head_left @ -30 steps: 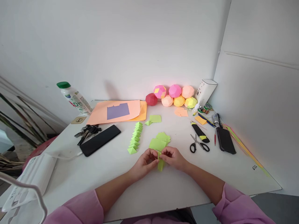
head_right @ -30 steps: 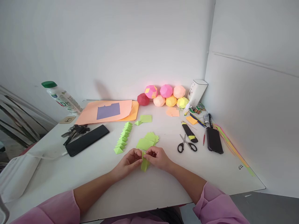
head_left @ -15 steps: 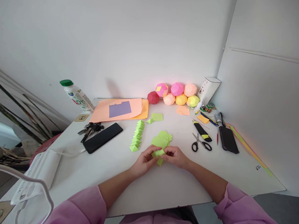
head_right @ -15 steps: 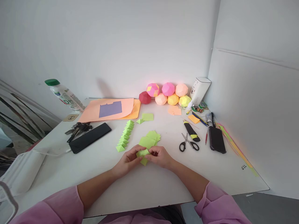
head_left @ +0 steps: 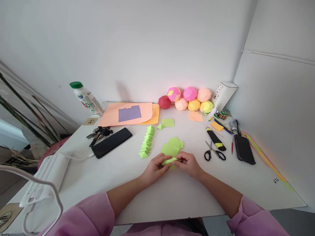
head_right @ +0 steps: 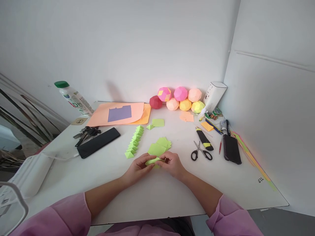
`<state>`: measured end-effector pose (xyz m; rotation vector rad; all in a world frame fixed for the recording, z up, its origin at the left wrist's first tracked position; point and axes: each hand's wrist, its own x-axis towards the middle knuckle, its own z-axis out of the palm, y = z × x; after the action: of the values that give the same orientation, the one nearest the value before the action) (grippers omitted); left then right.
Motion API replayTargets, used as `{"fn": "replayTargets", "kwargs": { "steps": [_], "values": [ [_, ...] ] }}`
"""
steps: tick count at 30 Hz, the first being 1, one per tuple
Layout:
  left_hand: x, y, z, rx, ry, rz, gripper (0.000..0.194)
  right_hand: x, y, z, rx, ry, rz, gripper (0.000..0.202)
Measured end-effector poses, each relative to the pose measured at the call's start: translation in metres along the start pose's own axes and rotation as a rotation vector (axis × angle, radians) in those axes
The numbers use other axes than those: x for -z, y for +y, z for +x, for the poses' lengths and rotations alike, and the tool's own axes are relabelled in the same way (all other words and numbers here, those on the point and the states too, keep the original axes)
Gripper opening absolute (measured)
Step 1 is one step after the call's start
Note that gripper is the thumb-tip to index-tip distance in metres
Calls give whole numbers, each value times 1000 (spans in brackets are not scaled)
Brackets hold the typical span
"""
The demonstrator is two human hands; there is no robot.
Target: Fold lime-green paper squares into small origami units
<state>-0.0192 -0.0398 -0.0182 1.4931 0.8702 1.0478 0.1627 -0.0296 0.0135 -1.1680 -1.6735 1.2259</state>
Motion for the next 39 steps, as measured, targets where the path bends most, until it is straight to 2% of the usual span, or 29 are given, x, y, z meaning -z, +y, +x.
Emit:
{"fn": "replayTargets", "kwargs": {
  "steps": [4, 11, 19, 26, 39],
  "values": [
    [-1, 0, -1, -30, -6, 98, 30, -1, -2, -1, -69, -4, 54, 31],
    [-1, 8, -2, -65, -52, 285, 31, -2, 3, -1, -64, -7, 137, 29],
    [1, 15, -1, -48, -75, 286, 30, -1, 7, 0, -67, -4, 199, 29],
    [2, 15, -2, -35, -106, 274, 29, -1, 5, 1, -44, -29, 193, 19],
    [2, 17, -2, -1, -118, 227, 28, -1, -2, 2, -102, -46, 260, 23]
  ]
}}
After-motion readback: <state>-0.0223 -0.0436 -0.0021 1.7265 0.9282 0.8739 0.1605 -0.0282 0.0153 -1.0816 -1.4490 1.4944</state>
